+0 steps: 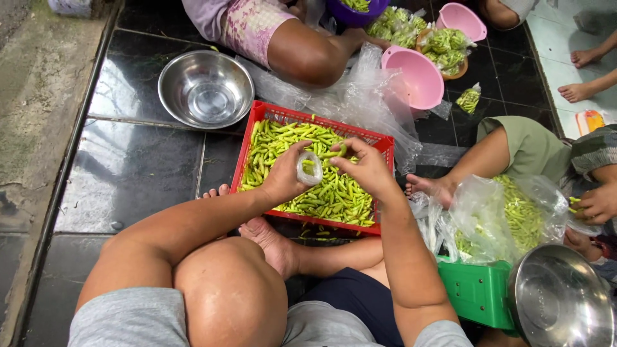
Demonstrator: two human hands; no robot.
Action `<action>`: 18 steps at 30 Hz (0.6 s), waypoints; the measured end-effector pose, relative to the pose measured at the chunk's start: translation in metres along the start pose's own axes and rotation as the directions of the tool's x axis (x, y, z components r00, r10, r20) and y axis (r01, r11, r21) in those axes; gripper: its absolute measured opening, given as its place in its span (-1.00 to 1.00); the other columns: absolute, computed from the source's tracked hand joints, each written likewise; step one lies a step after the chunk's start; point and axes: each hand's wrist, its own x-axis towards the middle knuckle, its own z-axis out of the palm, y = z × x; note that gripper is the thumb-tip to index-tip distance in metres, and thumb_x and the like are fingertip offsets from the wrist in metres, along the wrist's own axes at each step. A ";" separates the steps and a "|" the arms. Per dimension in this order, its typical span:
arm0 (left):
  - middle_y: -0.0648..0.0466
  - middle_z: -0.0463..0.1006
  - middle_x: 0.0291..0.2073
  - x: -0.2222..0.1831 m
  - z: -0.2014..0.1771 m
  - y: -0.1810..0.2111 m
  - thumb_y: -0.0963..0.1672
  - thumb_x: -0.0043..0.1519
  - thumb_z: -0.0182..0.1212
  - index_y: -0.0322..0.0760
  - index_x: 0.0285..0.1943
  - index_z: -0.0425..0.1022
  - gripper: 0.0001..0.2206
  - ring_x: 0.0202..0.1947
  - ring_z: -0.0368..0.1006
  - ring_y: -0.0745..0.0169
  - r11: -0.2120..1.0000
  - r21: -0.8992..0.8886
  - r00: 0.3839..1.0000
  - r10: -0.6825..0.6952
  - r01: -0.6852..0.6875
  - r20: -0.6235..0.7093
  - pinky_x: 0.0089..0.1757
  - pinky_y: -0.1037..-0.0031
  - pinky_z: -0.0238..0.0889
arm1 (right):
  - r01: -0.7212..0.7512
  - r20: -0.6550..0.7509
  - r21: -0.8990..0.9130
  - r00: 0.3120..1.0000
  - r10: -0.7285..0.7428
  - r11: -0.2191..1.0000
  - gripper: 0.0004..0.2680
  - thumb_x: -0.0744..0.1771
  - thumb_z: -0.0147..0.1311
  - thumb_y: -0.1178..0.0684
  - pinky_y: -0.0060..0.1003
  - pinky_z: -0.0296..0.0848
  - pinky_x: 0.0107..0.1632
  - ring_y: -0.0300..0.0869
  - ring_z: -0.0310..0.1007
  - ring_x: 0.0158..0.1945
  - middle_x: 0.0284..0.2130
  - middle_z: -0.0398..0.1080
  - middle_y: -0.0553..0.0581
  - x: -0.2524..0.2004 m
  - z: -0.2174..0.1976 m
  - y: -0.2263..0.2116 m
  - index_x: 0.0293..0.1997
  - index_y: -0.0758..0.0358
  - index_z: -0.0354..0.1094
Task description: Bagging green chilies from a crate into small plastic bags while sitting on the floor.
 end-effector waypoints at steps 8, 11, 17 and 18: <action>-0.13 0.56 -0.08 -0.002 0.004 -0.007 -0.12 -0.13 0.56 -0.16 0.43 0.17 -0.12 0.02 0.48 -0.32 0.998 -0.011 0.997 -0.064 0.064 0.034 0.09 -0.06 0.31 | 0.186 0.169 -0.486 0.979 -0.117 0.854 -0.76 0.25 0.37 0.07 -0.07 0.56 -0.04 0.07 0.59 -0.09 -0.11 0.54 0.23 0.000 0.022 -0.030 -0.02 0.17 0.54; -0.13 0.56 -0.06 -0.004 0.005 -0.010 -0.11 -0.13 0.57 -0.15 0.45 0.13 -0.09 0.03 0.48 -0.33 0.996 -0.025 0.995 -0.082 0.083 0.053 0.10 -0.08 0.30 | 0.216 0.159 -0.529 0.975 -0.154 0.821 -0.78 0.25 0.35 0.07 -0.05 0.54 -0.02 0.10 0.59 -0.09 -0.13 0.56 0.21 0.001 0.023 -0.029 -0.04 0.15 0.56; -0.21 0.54 -0.06 -0.003 0.001 -0.004 -0.09 -0.09 0.60 -0.21 0.47 0.09 -0.07 0.04 0.45 -0.41 0.996 -0.019 0.994 -0.086 0.087 0.074 0.09 -0.11 0.29 | 0.142 0.137 -0.490 0.987 -0.085 0.860 -0.68 0.25 0.32 0.11 -0.04 0.54 -0.01 0.10 0.57 -0.02 -0.09 0.55 0.23 -0.001 0.028 -0.027 0.12 0.08 0.44; -0.21 0.52 -0.04 -0.004 0.000 -0.004 -0.10 -0.09 0.60 -0.23 0.48 0.07 -0.06 0.05 0.46 -0.38 0.995 -0.031 0.992 -0.095 0.098 0.078 0.10 -0.07 0.30 | 0.060 0.146 -0.457 0.989 0.009 0.887 -0.58 0.26 0.30 0.13 -0.02 0.56 -0.01 0.12 0.57 0.01 -0.06 0.54 0.29 -0.005 0.029 -0.032 0.26 0.02 0.33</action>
